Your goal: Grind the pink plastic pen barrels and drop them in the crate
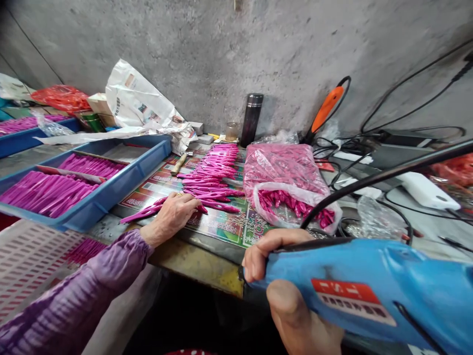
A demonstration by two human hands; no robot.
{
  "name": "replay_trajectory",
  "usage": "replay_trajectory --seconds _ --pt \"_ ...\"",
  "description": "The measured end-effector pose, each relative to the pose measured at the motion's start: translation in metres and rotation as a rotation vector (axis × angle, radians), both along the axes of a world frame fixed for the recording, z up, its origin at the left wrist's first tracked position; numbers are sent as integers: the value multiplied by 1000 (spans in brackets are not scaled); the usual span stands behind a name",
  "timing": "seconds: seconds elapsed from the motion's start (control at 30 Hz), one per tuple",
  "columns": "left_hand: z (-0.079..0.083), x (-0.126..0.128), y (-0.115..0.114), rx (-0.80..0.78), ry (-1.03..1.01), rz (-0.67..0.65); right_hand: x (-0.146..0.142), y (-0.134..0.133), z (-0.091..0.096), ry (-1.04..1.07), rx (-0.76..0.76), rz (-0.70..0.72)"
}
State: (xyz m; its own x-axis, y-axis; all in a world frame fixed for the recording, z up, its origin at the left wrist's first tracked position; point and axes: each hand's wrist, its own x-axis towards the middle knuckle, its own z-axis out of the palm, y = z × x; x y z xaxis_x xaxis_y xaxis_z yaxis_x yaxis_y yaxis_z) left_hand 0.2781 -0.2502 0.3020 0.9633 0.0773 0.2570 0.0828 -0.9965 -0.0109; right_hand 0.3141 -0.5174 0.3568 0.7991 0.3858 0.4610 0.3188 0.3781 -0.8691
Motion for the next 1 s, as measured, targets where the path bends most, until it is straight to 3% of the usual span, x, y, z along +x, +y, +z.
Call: replay_trajectory --seconds 0.4,0.7,0.9,1.0 --pt "-1 -6 -1 60 -84 -156 11 -1 -3 85 43 -48" --pt "-4 -5 1 86 -54 -193 20 1 -7 63 78 -112" --pt "0 -13 -12 114 -129 -224 28 -2 -13 27 111 -167" --pt "5 -17 -22 30 -132 -242 31 -2 -14 21 125 -197"
